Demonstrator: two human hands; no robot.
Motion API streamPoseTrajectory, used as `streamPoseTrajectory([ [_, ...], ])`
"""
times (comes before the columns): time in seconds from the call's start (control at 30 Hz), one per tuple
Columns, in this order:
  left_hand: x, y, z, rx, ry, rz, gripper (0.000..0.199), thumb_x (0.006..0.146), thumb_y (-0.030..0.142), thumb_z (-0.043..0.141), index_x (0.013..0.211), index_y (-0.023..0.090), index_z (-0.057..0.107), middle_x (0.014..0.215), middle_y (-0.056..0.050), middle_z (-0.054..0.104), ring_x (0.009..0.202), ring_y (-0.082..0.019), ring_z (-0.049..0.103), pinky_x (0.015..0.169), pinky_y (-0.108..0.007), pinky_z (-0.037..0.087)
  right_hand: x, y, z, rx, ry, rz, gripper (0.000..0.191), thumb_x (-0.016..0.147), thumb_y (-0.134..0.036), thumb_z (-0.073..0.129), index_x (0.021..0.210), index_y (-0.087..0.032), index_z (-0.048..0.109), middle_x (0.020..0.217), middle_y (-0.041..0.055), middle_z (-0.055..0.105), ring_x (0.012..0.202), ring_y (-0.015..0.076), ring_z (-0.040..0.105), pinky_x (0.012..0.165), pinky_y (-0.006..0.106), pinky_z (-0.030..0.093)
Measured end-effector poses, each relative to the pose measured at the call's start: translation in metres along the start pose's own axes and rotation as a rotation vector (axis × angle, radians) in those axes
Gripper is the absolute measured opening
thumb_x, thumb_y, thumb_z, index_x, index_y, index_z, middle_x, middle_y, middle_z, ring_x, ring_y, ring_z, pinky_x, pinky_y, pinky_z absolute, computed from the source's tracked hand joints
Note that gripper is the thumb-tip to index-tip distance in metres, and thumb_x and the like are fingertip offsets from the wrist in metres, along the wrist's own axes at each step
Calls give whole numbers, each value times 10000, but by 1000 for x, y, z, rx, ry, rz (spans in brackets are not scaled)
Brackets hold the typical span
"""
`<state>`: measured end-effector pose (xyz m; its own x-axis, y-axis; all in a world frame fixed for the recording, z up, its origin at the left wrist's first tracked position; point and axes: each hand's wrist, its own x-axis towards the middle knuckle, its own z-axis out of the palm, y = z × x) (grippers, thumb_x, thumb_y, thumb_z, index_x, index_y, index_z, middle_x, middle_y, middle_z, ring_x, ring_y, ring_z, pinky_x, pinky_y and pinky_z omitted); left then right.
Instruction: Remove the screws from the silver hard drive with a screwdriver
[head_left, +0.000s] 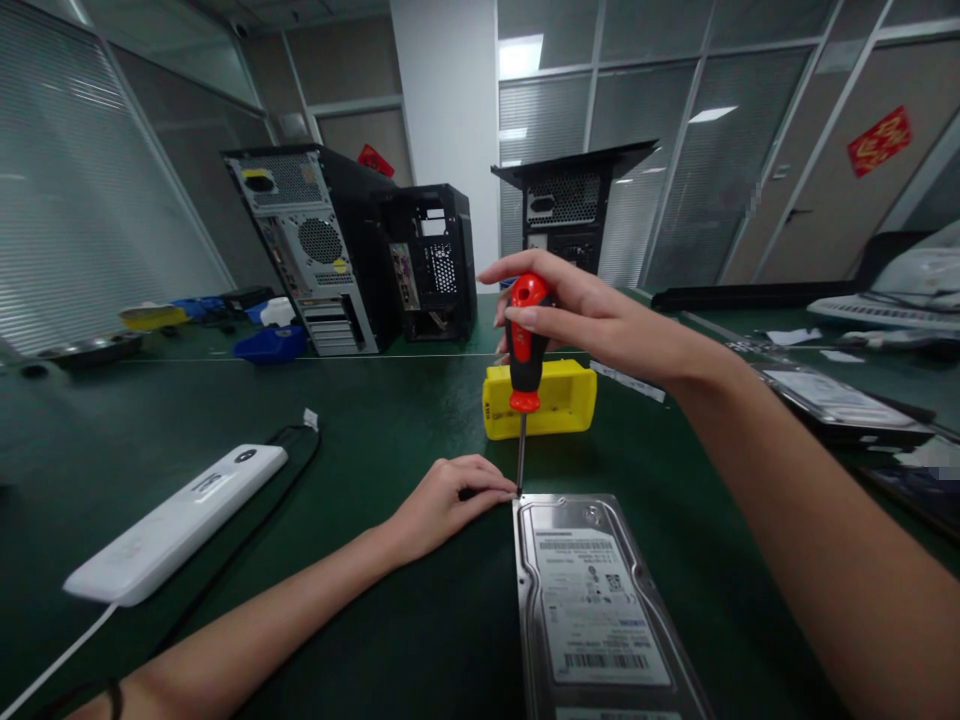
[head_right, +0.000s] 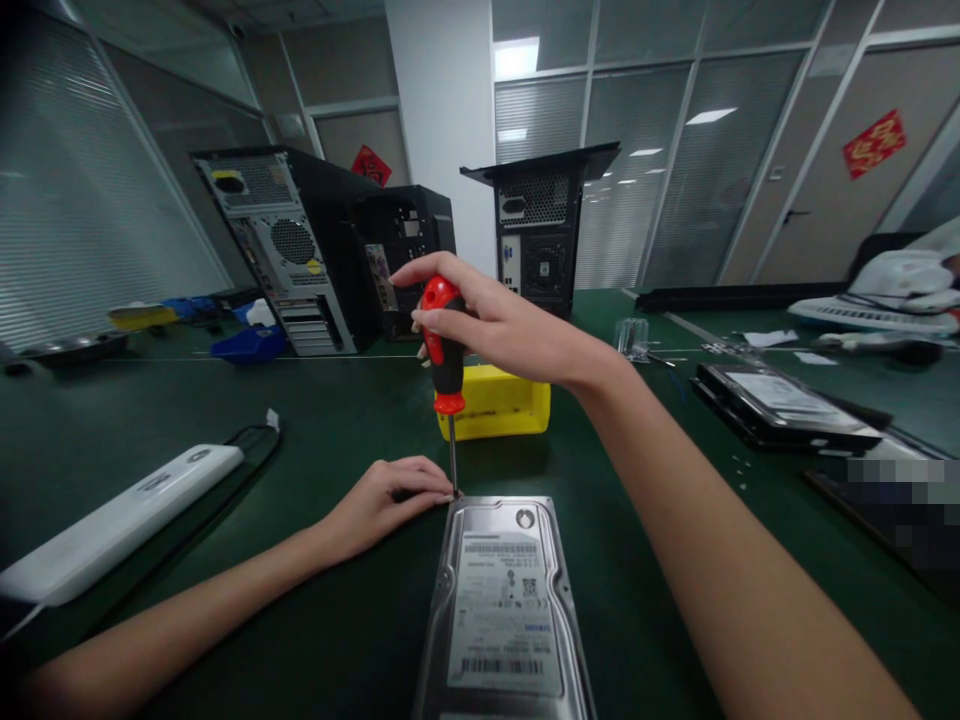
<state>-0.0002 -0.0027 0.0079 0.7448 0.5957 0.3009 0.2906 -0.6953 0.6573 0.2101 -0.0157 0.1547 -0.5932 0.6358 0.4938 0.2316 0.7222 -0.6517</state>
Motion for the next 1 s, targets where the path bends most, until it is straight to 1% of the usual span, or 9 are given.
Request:
streamPoseTrajectory([
  [0.1,0,0,0,1,5,4,183,900,206,555,964,178,723,942,-55,679,872,-159,629,787,-273,509,0,1,0,16,-5,7,383,927,-261,444,1291,-153,397,990,45,526,902,134,578,812,309,535],
  [0.27,0,-1,0,-5,3,12,178,898,201,559,961,170,722,939,-56,681,881,-161,627,803,-275,503,0,4,0,13,2,4,381,925,-268,444,1291,-176,398,999,40,520,897,134,577,815,323,532],
  [0.67,0,6,-2,-20,-20,-35,182,887,185,561,965,178,726,962,-63,671,885,-167,625,810,-296,508,0,5,1,-9,12,7,384,925,-277,441,1293,-175,403,1018,47,518,934,148,570,836,334,527],
  [0.83,1,5,-2,-33,-24,-54,179,888,202,564,954,183,729,962,-63,674,890,-170,628,818,-309,514,0,5,2,-16,22,-1,388,928,-272,441,1296,-159,400,1024,49,515,912,136,576,824,317,533],
  [1.0,0,3,-2,-45,-22,-37,183,892,207,562,965,180,728,965,-64,673,889,-164,630,820,-298,512,2,6,2,-38,28,-9,375,930,-262,438,1289,-159,406,1022,44,502,905,126,571,813,297,535],
])
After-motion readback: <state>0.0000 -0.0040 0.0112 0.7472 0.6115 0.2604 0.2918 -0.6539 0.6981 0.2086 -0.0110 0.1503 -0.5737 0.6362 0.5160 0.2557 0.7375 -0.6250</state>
